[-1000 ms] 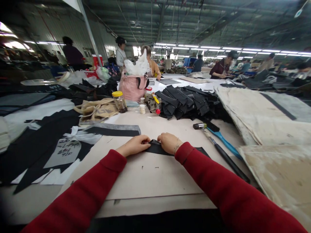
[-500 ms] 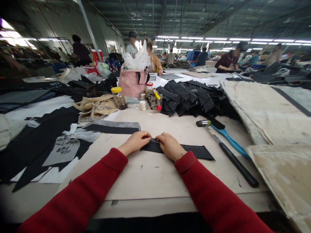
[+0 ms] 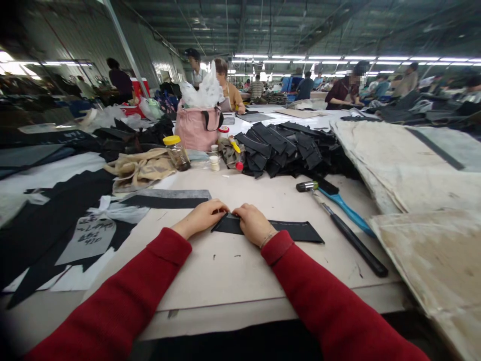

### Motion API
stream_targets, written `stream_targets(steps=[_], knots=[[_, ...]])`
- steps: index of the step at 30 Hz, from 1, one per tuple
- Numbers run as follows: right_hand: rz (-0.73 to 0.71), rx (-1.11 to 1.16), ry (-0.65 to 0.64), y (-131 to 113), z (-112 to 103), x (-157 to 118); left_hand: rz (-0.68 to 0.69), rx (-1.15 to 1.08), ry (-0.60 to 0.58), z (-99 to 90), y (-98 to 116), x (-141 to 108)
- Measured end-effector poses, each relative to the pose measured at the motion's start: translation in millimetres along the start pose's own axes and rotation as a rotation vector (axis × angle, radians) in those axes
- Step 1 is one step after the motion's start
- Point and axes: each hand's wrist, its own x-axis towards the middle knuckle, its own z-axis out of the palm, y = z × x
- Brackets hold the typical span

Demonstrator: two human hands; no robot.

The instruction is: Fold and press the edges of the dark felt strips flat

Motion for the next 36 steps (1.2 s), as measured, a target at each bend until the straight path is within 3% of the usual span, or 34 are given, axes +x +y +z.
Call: stream_targets(steps=[10, 19, 27, 31, 36], knots=[[-0.002, -0.02, -0.006, 1.1, 3.5, 0.5, 0.07, 0.073, -0.028, -2.6, 4.6, 2.0], [-0.035, -0.229, -0.049, -8.8, 0.2, -4.5, 0.16, 0.449, -0.109, -11.3, 24.4, -2.3], [-0.084, -0.402, -0.128, -23.1, -6.9, -7.9, 0.362, 0.586, -0.235, -17.3, 28.1, -15.8], [-0.069, -0.438, -0.121, -33.8, -8.1, -9.3, 0.337, 0.561, -0.221, -20.1, 29.0, -22.9], [-0.009, -0.468, -0.15, -47.4, -7.6, -5.3, 0.275, 0.576, -0.273, -20.9, 33.4, -12.6]])
